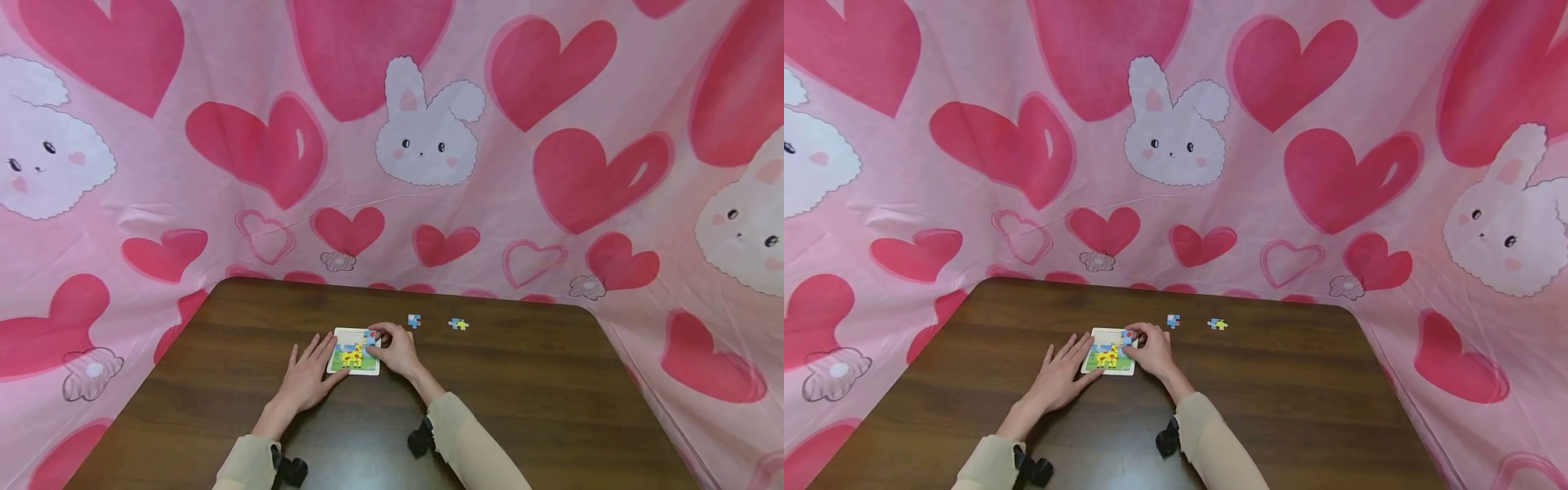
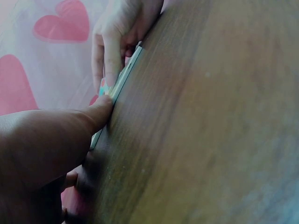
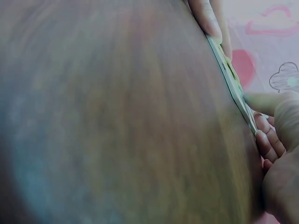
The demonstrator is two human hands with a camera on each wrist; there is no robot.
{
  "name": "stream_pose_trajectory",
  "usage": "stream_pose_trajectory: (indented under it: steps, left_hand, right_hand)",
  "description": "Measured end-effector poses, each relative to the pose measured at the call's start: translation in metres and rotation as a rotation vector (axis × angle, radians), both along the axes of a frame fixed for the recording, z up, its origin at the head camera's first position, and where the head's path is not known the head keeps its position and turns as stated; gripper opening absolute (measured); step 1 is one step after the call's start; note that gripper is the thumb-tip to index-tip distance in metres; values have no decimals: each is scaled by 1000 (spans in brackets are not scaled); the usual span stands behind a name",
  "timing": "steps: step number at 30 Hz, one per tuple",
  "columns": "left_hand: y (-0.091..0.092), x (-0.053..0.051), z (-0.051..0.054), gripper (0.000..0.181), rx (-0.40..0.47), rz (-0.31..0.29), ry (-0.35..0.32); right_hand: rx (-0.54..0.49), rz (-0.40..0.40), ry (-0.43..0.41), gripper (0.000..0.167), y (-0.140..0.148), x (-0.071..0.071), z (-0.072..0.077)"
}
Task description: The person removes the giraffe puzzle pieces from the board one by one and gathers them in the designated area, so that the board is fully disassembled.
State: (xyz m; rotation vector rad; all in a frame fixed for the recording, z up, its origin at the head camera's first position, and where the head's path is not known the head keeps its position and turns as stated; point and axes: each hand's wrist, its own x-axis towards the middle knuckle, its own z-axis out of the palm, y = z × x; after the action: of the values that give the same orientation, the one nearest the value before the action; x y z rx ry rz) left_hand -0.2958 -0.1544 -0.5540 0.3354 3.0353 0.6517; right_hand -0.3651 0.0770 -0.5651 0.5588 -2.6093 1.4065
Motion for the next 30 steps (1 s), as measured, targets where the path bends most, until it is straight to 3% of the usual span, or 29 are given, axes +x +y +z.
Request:
stream_pose_trajectory:
  steps: [17, 30]
  left_hand:
    - [2, 1, 0, 86, 17, 2, 3]
    - [0, 0, -1, 87, -4, 1, 2]
  right_hand:
    - [-82, -62, 2, 35, 1, 1, -4]
    - [-353, -68, -94, 38, 8, -3, 2]
